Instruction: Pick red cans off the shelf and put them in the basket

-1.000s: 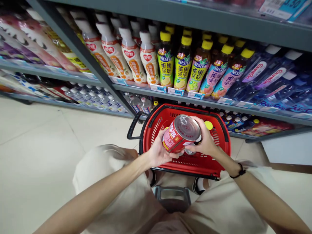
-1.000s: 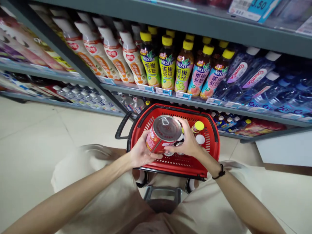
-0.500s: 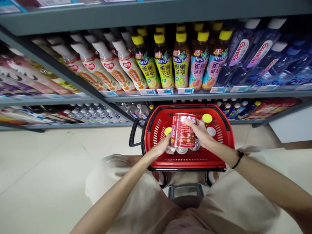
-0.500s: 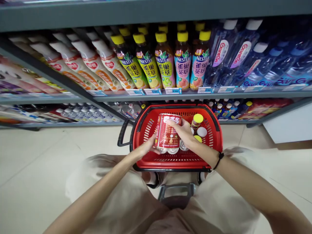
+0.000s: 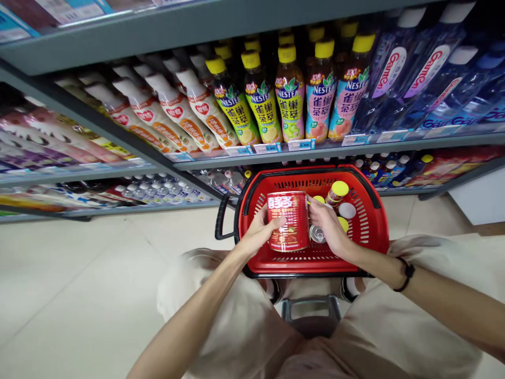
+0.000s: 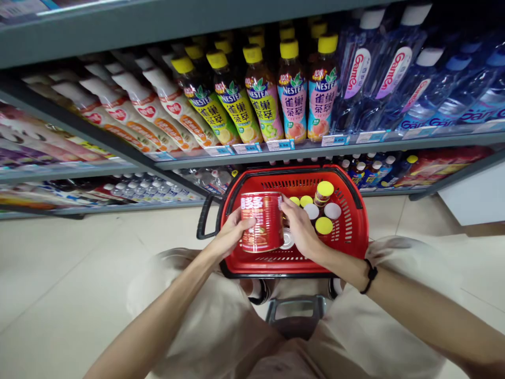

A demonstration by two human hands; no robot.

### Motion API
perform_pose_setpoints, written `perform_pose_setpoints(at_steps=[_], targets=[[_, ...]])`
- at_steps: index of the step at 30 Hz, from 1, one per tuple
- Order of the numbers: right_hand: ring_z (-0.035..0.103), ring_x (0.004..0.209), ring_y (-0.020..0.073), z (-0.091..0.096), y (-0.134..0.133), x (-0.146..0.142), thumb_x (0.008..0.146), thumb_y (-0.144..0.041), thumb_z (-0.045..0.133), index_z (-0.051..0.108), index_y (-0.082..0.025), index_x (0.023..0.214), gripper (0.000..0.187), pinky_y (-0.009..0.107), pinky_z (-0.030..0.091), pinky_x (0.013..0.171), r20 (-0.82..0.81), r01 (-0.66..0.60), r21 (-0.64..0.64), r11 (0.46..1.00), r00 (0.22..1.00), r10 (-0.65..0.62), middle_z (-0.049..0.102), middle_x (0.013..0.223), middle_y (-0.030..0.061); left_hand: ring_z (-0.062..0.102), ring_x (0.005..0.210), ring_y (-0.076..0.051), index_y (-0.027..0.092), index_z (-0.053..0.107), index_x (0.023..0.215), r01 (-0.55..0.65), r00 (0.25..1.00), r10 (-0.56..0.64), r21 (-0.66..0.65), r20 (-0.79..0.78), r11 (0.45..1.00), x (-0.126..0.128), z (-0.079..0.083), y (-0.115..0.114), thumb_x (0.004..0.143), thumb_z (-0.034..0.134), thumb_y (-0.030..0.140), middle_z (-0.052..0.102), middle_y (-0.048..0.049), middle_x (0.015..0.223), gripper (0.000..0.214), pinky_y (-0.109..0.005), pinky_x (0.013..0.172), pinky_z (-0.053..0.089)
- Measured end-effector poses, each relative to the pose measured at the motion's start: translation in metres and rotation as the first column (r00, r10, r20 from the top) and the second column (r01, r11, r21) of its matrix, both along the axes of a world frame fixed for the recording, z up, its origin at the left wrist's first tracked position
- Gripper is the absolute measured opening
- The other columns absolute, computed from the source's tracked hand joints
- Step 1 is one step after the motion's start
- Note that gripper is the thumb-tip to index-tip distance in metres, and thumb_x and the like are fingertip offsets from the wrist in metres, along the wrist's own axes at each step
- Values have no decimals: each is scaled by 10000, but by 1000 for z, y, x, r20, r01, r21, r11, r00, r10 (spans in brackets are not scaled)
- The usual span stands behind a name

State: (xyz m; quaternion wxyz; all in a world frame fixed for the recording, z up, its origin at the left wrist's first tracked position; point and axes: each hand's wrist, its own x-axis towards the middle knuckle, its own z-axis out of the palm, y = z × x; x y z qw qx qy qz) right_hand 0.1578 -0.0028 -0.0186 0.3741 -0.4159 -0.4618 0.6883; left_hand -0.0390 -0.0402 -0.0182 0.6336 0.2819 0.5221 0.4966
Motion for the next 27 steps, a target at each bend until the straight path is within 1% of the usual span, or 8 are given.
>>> perform_pose_setpoints(at_steps=[3, 7, 9, 11, 14, 18, 20, 27], targets=[[596, 1410, 301, 13, -4, 8, 1010, -564, 604, 672, -265, 1430, 520, 492, 532, 1147, -52, -63, 117, 991, 996, 70, 631, 1520, 64, 738, 1134, -404, 133, 714, 1161, -43, 977, 65, -109, 205, 993, -7, 9, 1, 568, 984, 545, 797, -164, 1099, 771, -513, 1020, 595], [597, 1405, 270, 22, 2, 13, 1035, -436, 634, 639, -284, 1447, 439, 464, 555, 1112, 94, -132, 365, 922, 990, 104, 650, 1493, 75, 723, 1178, -404, 140, 705, 1213, -124, 888, 154, -96, 434, 988, -11, 16, -1, 663, 882, 666, 796, -157, 1141, 781, -543, 1062, 569], [663, 1306, 263, 17, 7, 8, 1024, -429, 641, 649, -259, 1388, 402, 437, 603, 1023, 76, -54, 286, 957, 997, 33, 709, 1392, 94, 718, 1196, -383, 157, 682, 1278, -168, 845, 173, -56, 505, 984, -11, 20, 0, 739, 812, 680, 790, -139, 1177, 762, -546, 1081, 552], [737, 1145, 269, 7, 10, -1, 1017, -453, 624, 667, -201, 1301, 382, 419, 643, 907, 7, -48, 12, 999, 999, 48, 762, 1257, 131, 709, 1213, -370, 171, 657, 1330, -195, 821, 180, -30, 542, 980, -11, 25, 1, 786, 760, 691, 785, -128, 1198, 759, -542, 1090, 540], [787, 914, 286, -4, 8, -16, 1047, -546, 499, 699, -106, 1140, 492, 435, 654, 817, -178, -291, -362, 885, 954, 241, 795, 1068, 203, 696, 1232, -364, 171, 647, 1350, -238, 816, 217, -30, 536, 971, -9, 30, 4, 827, 720, 685, 782, -127, 1191, 737, -526, 1095, 531], [789, 912, 284, -4, -5, -27, 1002, -747, 453, 724, -64, 1115, 743, 421, 647, 853, -356, -520, -343, 782, 843, 403, 784, 1113, 258, 714, 1182, -325, 159, 684, 1295, -355, 809, 345, -73, 476, 932, -6, 26, 2, 857, 714, 621, 794, -98, 1110, 638, -468, 1100, 528], [785, 976, 291, -1, -13, -27, 935, -797, 552, 734, -73, 1147, 776, 428, 642, 905, -349, -518, -312, 796, 842, 411, 784, 1137, 248, 715, 1178, -320, 150, 701, 1267, -356, 813, 356, -90, 460, 930, -6, 22, -1, 844, 722, 617, 795, -98, 1102, 630, -458, 1103, 525], [741, 1167, 324, -3, -36, -20, 904, -681, 728, 700, -186, 1275, 619, 546, 623, 1016, -341, -338, -275, 900, 910, 238, 727, 1337, 158, 672, 1258, -433, 117, 681, 1295, -106, 917, 117, -50, 382, 993, -6, 24, -1, 698, 718, 849, 779, -195, 1169, 946, -546, 1038, 561]])
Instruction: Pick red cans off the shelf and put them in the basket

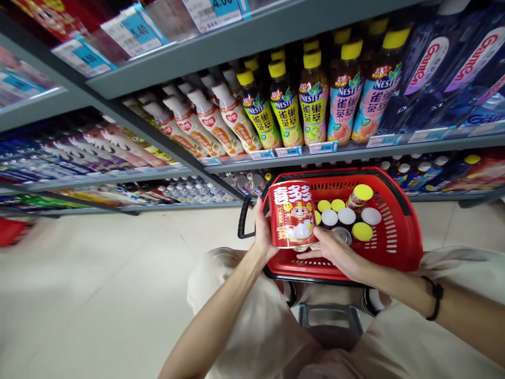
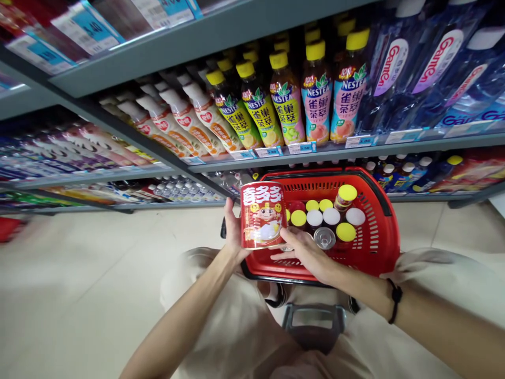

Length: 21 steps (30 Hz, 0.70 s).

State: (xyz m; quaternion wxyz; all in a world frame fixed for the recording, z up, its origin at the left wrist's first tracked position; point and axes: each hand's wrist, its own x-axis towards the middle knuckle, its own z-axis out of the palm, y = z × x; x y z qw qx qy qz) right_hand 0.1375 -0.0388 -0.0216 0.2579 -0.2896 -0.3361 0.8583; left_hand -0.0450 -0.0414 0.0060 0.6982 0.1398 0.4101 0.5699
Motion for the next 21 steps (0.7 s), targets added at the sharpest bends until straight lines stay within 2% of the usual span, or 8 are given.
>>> perform_pose_setpoints(at_steps=[3, 7, 11, 15, 18, 21], targets=[[701, 1249, 303, -4, -5, 1, 925, -630, 734, 668, -225, 1284, 545, 527, 631, 1027, 37, 60, -22, 998, 998, -59, 660, 1438, 123, 698, 1219, -415, 127, 670, 1307, 7, 999, -6, 11, -43, 1000, 3, 0, 3, 726, 748, 772, 786, -180, 1149, 871, -531, 1031, 574], [718, 1196, 310, -2, 4, 3, 890, -627, 775, 662, -191, 1138, 515, 518, 665, 963, 97, 91, -49, 995, 992, -86, 717, 1299, 143, 728, 1163, -383, 137, 689, 1241, -68, 997, 66, -37, -43, 997, 2, -7, 9, 752, 766, 678, 796, -154, 1121, 733, -510, 1039, 583], [747, 1109, 283, 3, 22, 8, 871, -580, 808, 665, -219, 1075, 439, 472, 681, 922, 125, 159, 15, 987, 979, -160, 762, 1202, 100, 718, 1196, -362, 154, 711, 1150, -114, 987, 108, -47, -116, 992, -3, -11, 16, 743, 815, 647, 804, -132, 1110, 648, -479, 1073, 569], [741, 1044, 259, 2, 31, 12, 739, -518, 919, 659, -223, 1221, 622, 401, 667, 843, 235, 217, 126, 968, 941, -242, 772, 1155, 80, 719, 1200, -343, 173, 724, 1126, -163, 974, 155, -39, -164, 986, -3, -8, 17, 726, 882, 565, 810, -104, 1105, 582, -457, 1103, 555], [727, 997, 233, 0, 35, 15, 688, -496, 951, 695, -203, 1199, 643, 359, 627, 864, 266, 238, 174, 956, 923, -279, 774, 1047, 62, 715, 1207, -355, 181, 721, 1121, -194, 977, 188, -54, -100, 980, 0, -6, 15, 739, 855, 598, 808, -98, 1108, 581, -470, 1095, 565], [730, 936, 225, 1, 35, 13, 771, -583, 876, 714, -196, 1127, 550, 360, 620, 855, 182, 233, 80, 969, 952, -244, 772, 994, 69, 697, 1239, -362, 189, 708, 1151, -214, 976, 214, -9, -36, 977, -1, -6, 12, 772, 785, 681, 800, -100, 1127, 626, -475, 1085, 571]])
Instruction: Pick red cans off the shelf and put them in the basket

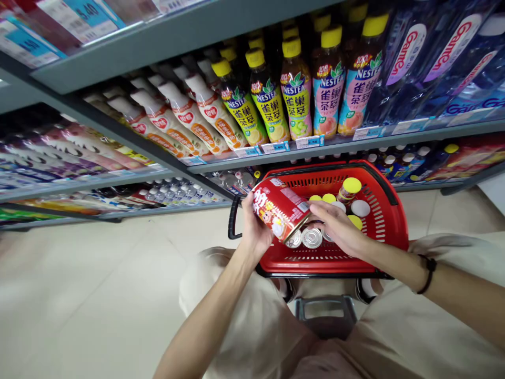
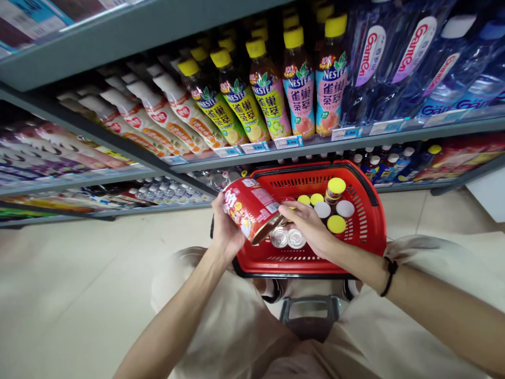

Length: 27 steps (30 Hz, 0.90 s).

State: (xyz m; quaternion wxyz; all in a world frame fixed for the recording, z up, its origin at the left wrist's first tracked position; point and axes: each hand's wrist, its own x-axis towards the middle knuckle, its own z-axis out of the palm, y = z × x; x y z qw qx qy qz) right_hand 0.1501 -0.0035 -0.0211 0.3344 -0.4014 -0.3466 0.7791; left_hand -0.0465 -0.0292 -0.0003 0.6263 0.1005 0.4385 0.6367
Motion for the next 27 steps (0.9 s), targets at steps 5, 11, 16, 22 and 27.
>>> perform_pose_setpoints(at_steps=[5, 11, 16, 22, 27], targets=[[767, 996, 323, 5, -11, -12, 848, -802, 666, 689, -155, 1065, 683, 517, 625, 945, -266, -306, -235, 922, 933, 241, 786, 981, 169, 663, 1287, -371, 188, 679, 1244, 35, 999, -34, 82, -14, 996, -6, -1, -1, 789, 695, 785, 778, -122, 1179, 751, -493, 1063, 572], [769, 1052, 339, 16, -9, -9, 840, -704, 758, 716, -132, 1059, 614, 591, 551, 1093, -302, -284, -154, 946, 925, 229, 793, 1058, 194, 644, 1306, -384, 185, 664, 1258, 111, 993, -107, 85, -54, 990, -10, -1, -1, 758, 706, 807, 767, -135, 1187, 799, -515, 1067, 553], [741, 1125, 292, 8, -3, 0, 757, -529, 909, 681, -183, 1176, 589, 543, 549, 1112, -155, -174, 90, 981, 970, 187, 772, 1199, 127, 639, 1304, -394, 186, 694, 1158, 105, 994, -102, 70, -43, 992, -12, -2, 1, 678, 828, 749, 776, -122, 1171, 752, -505, 1078, 544], [679, 1246, 316, -1, 2, 13, 662, -362, 973, 530, -243, 1439, 902, 479, 591, 1055, 111, -117, 441, 890, 991, 75, 649, 1431, 137, 630, 1323, -396, 184, 726, 1111, 119, 991, -110, 110, -80, 987, -9, 2, 3, 661, 861, 719, 786, -106, 1140, 712, -507, 1098, 533], [574, 1348, 378, 17, 17, 26, 665, -383, 951, 469, -264, 1541, 1006, 565, 508, 1149, 401, -277, 835, 475, 898, -182, 552, 1458, 148, 607, 1357, -392, 188, 730, 1122, 123, 988, -109, 136, -106, 983, -9, 3, 3, 678, 850, 714, 783, -99, 1161, 699, -500, 1107, 533]])
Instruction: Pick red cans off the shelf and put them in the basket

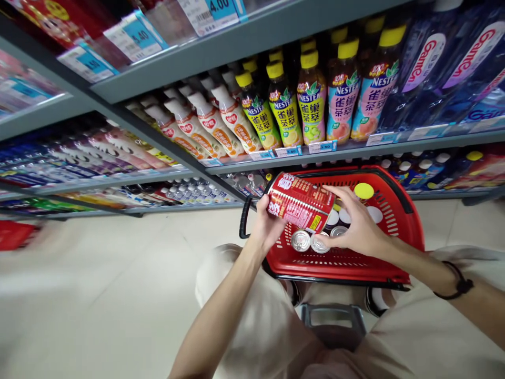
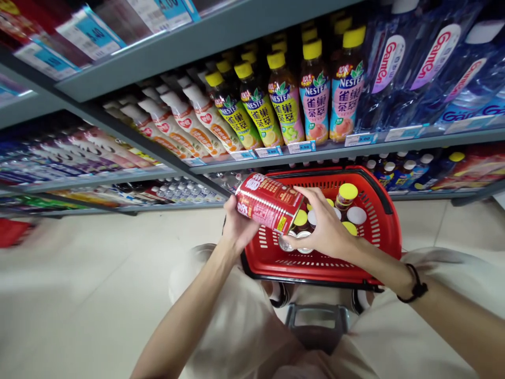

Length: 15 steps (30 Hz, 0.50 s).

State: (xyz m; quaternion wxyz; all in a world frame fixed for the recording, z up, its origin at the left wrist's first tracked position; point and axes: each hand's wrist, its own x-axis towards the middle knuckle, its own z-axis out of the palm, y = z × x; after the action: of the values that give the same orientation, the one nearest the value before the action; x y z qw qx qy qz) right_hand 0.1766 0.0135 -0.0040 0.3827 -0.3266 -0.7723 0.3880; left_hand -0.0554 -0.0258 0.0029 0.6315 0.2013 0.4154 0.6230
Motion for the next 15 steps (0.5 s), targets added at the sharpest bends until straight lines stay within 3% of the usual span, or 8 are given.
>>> perform_pose_setpoints(at_steps=[3, 7, 11, 15], targets=[[541, 1373, 376, 5, 4, 4, 740, -365, 901, 392, -258, 1598, 1003, 574, 470, 1191, 77, -31, 258, 966, 997, 12, 511, 1452, 164, 633, 1328, -378, 193, 722, 1109, -36, 999, 36, -13, -11, 999, -1, 0, 0, 654, 886, 665, 790, -86, 1118, 676, -474, 1103, 540], [527, 1390, 389, 6, 7, 6, 791, -372, 860, 353, -267, 1620, 978, 585, 462, 1196, 127, -91, 383, 919, 991, 45, 491, 1480, 176, 660, 1291, -383, 195, 713, 1047, -91, 995, 90, -20, -49, 996, -3, -1, -1, 634, 902, 612, 800, -75, 1053, 616, -477, 1089, 553], [537, 1379, 395, 7, 8, 4, 710, -344, 862, 401, -244, 1578, 988, 586, 463, 1187, 68, -46, 329, 943, 997, 25, 536, 1461, 170, 661, 1300, -391, 194, 713, 1004, -80, 992, 76, -38, -97, 996, -3, -5, 0, 640, 878, 569, 809, -84, 1040, 548, -478, 1078, 567], [628, 1262, 362, 10, 7, 1, 667, -369, 869, 490, -231, 1500, 926, 527, 532, 1102, 7, 7, 111, 994, 1000, -8, 605, 1423, 151, 680, 1276, -403, 174, 738, 1020, -68, 988, 63, -27, -141, 997, -2, -11, 2, 672, 841, 590, 813, -110, 1090, 552, -483, 1067, 572]])
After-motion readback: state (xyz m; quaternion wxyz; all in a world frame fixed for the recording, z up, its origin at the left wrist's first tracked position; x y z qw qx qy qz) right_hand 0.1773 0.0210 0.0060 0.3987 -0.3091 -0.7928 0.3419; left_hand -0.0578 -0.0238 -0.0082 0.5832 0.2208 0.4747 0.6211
